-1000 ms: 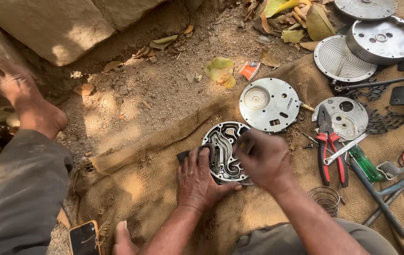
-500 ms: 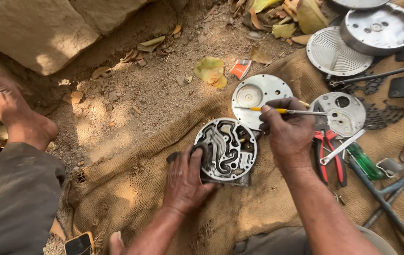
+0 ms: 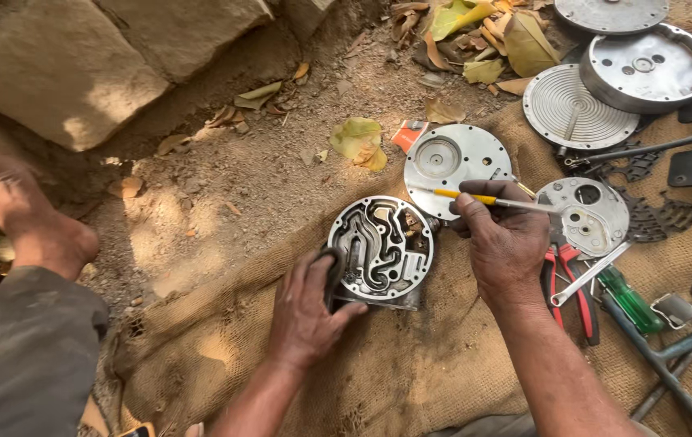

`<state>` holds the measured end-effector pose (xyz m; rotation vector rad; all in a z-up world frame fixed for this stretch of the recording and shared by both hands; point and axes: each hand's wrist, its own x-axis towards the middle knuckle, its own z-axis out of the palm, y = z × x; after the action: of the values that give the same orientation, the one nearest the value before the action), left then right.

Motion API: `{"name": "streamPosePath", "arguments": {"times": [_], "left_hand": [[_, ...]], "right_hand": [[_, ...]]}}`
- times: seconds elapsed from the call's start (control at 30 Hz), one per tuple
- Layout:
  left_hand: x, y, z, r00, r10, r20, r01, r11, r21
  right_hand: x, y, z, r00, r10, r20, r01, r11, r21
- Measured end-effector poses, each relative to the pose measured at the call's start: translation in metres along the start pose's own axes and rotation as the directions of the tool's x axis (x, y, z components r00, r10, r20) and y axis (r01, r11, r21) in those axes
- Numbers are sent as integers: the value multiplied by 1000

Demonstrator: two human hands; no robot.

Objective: The person cleans the internal channels of a disassembled mechanical housing using a screwdriver and a rag. They scrape residue from the grooves and wipe the surface repeatedly while sitting on the ground.

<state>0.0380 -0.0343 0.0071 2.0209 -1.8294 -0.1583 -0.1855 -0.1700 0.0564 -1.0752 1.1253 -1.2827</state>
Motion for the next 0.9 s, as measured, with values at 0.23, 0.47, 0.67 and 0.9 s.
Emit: {"name": "streamPosePath", "arguments": {"times": [0.23,0.47,0.67,0.9], "left_hand": [[-40,4,-46,716,-698,9,558,564,-608],[-44,7,-68,779,-589,216,627,740,-244],[-16,22,-54,809,-509,295,560,819,-123],[46,43,-24,843,-237,483,246,968,45]], "right_hand": [[-3,7,-3,999,-48,4,48,998,-33],[-14,9,12,963,-139,229,228,874,-430],[-22,6,15,937,-173,305,314,801,-510],[-23,7,18,908,-196,370,360,817,-451]]}}
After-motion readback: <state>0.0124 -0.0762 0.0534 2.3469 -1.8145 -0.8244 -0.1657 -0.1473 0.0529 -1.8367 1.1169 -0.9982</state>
